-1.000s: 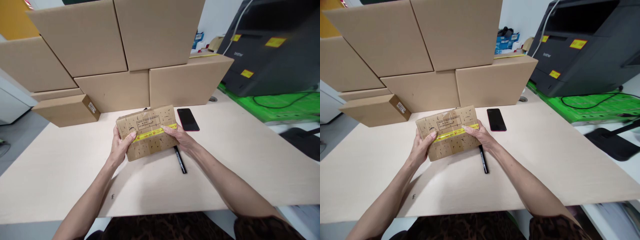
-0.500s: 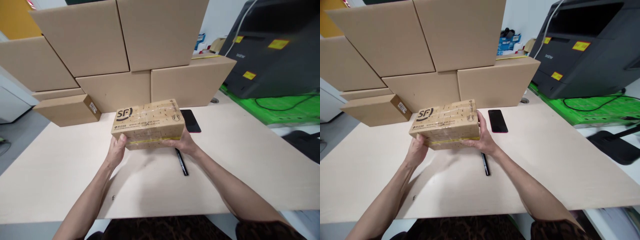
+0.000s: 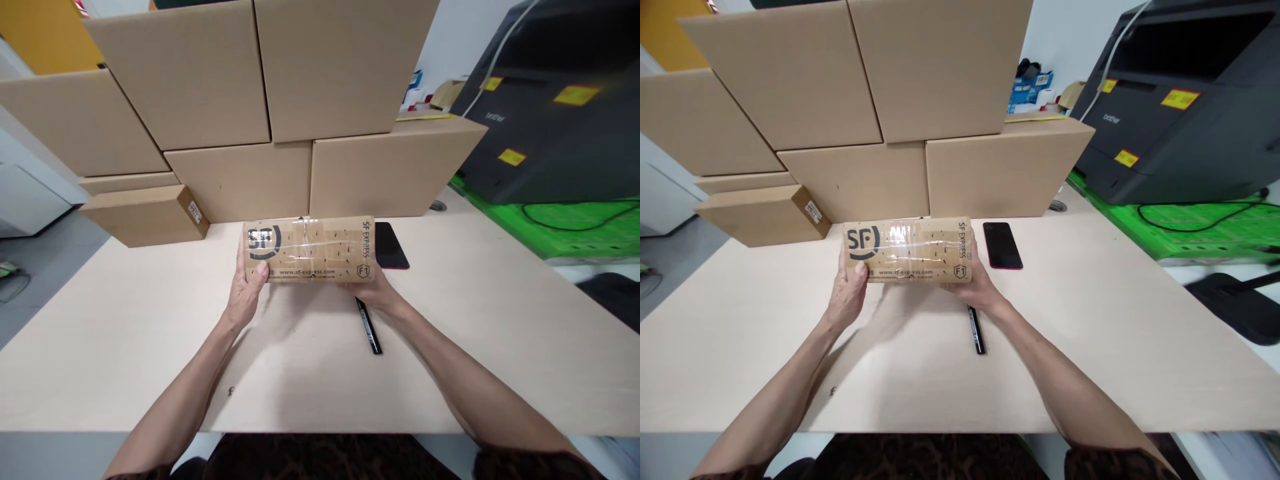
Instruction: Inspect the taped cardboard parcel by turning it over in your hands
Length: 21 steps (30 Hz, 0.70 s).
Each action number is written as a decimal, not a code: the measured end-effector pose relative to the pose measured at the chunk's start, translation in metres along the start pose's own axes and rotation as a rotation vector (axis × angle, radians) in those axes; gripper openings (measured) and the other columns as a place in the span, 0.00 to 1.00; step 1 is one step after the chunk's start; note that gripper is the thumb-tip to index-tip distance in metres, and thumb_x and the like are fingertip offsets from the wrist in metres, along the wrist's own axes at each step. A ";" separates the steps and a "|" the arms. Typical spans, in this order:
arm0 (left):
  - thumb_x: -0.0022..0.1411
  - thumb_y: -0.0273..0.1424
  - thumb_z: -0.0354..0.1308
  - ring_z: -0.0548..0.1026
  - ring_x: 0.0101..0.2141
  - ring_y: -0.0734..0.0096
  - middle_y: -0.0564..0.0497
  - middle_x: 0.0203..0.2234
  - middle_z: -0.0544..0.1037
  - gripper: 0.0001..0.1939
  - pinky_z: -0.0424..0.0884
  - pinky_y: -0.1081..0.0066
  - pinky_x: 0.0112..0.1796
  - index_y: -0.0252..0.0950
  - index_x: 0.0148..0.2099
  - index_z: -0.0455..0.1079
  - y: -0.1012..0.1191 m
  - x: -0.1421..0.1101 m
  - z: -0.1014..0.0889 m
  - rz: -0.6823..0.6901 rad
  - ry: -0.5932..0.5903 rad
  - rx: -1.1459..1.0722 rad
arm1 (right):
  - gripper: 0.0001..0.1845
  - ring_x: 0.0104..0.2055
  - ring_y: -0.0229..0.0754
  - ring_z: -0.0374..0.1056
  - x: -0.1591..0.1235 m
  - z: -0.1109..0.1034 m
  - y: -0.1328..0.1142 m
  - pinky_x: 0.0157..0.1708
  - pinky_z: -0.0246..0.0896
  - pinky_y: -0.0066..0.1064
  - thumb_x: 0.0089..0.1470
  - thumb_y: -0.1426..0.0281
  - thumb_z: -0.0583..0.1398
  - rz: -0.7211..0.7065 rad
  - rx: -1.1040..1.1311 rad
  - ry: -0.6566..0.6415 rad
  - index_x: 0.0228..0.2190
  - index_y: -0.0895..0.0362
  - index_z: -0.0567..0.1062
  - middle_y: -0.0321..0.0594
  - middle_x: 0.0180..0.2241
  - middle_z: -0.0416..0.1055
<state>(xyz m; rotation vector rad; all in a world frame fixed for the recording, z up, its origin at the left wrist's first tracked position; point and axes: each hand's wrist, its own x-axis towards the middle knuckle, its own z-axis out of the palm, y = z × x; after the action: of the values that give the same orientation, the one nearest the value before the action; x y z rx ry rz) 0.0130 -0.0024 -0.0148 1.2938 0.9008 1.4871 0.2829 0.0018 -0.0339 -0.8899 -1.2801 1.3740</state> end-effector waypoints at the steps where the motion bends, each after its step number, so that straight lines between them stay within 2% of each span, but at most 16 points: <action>1: 0.65 0.53 0.69 0.62 0.75 0.49 0.43 0.72 0.68 0.43 0.54 0.45 0.75 0.51 0.76 0.60 -0.003 -0.001 -0.002 0.017 0.000 0.023 | 0.69 0.75 0.66 0.60 -0.001 0.000 -0.002 0.70 0.63 0.67 0.31 0.53 0.83 -0.011 0.017 -0.006 0.71 0.41 0.60 0.48 0.67 0.71; 4: 0.67 0.50 0.68 0.58 0.76 0.48 0.45 0.76 0.63 0.43 0.49 0.44 0.76 0.53 0.78 0.56 -0.007 -0.004 -0.006 0.087 -0.029 0.127 | 0.67 0.72 0.62 0.66 -0.001 0.002 -0.008 0.67 0.68 0.61 0.32 0.41 0.80 -0.045 0.130 -0.014 0.70 0.38 0.62 0.44 0.68 0.71; 7: 0.70 0.46 0.66 0.50 0.79 0.47 0.49 0.80 0.52 0.44 0.45 0.42 0.77 0.58 0.80 0.50 -0.006 -0.007 -0.007 0.229 -0.129 0.261 | 0.56 0.72 0.61 0.66 0.002 0.004 -0.014 0.65 0.69 0.60 0.42 0.28 0.67 -0.019 0.247 0.084 0.66 0.39 0.69 0.41 0.64 0.76; 9: 0.70 0.41 0.66 0.43 0.80 0.45 0.53 0.82 0.45 0.46 0.41 0.39 0.77 0.61 0.81 0.46 -0.006 -0.008 -0.009 0.375 -0.226 0.361 | 0.49 0.71 0.61 0.67 0.003 0.004 -0.018 0.64 0.70 0.61 0.49 0.26 0.60 0.014 0.297 0.155 0.62 0.41 0.74 0.41 0.60 0.80; 12: 0.67 0.35 0.69 0.41 0.80 0.42 0.55 0.82 0.43 0.50 0.39 0.36 0.76 0.64 0.80 0.46 -0.008 -0.003 -0.015 0.559 -0.343 0.486 | 0.39 0.68 0.63 0.72 0.005 0.001 -0.022 0.64 0.70 0.61 0.54 0.33 0.61 0.082 0.350 0.185 0.56 0.44 0.79 0.40 0.56 0.83; 15: 0.67 0.34 0.69 0.44 0.79 0.41 0.54 0.81 0.47 0.49 0.42 0.34 0.75 0.66 0.79 0.48 -0.012 0.001 -0.020 0.603 -0.364 0.522 | 0.27 0.64 0.64 0.75 0.007 -0.002 -0.022 0.64 0.70 0.62 0.51 0.48 0.68 0.159 0.384 0.185 0.49 0.47 0.81 0.40 0.52 0.86; 18: 0.66 0.38 0.70 0.44 0.80 0.40 0.53 0.81 0.47 0.44 0.42 0.35 0.75 0.64 0.77 0.54 -0.016 0.000 -0.019 0.527 -0.286 0.491 | 0.26 0.64 0.64 0.76 0.008 0.000 -0.022 0.64 0.70 0.61 0.47 0.56 0.68 0.131 0.414 0.244 0.48 0.49 0.81 0.40 0.51 0.86; 21: 0.62 0.48 0.73 0.37 0.80 0.39 0.49 0.81 0.44 0.47 0.41 0.38 0.76 0.58 0.77 0.56 -0.016 -0.006 -0.011 0.340 -0.168 0.363 | 0.34 0.66 0.63 0.73 0.006 0.008 -0.020 0.66 0.69 0.60 0.45 0.59 0.67 0.013 0.405 0.318 0.55 0.48 0.78 0.40 0.54 0.84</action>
<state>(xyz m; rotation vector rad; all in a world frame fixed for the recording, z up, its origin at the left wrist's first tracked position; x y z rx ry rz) 0.0052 -0.0030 -0.0336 1.8860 0.8981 1.4828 0.2780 0.0041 -0.0120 -0.7932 -0.7226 1.3721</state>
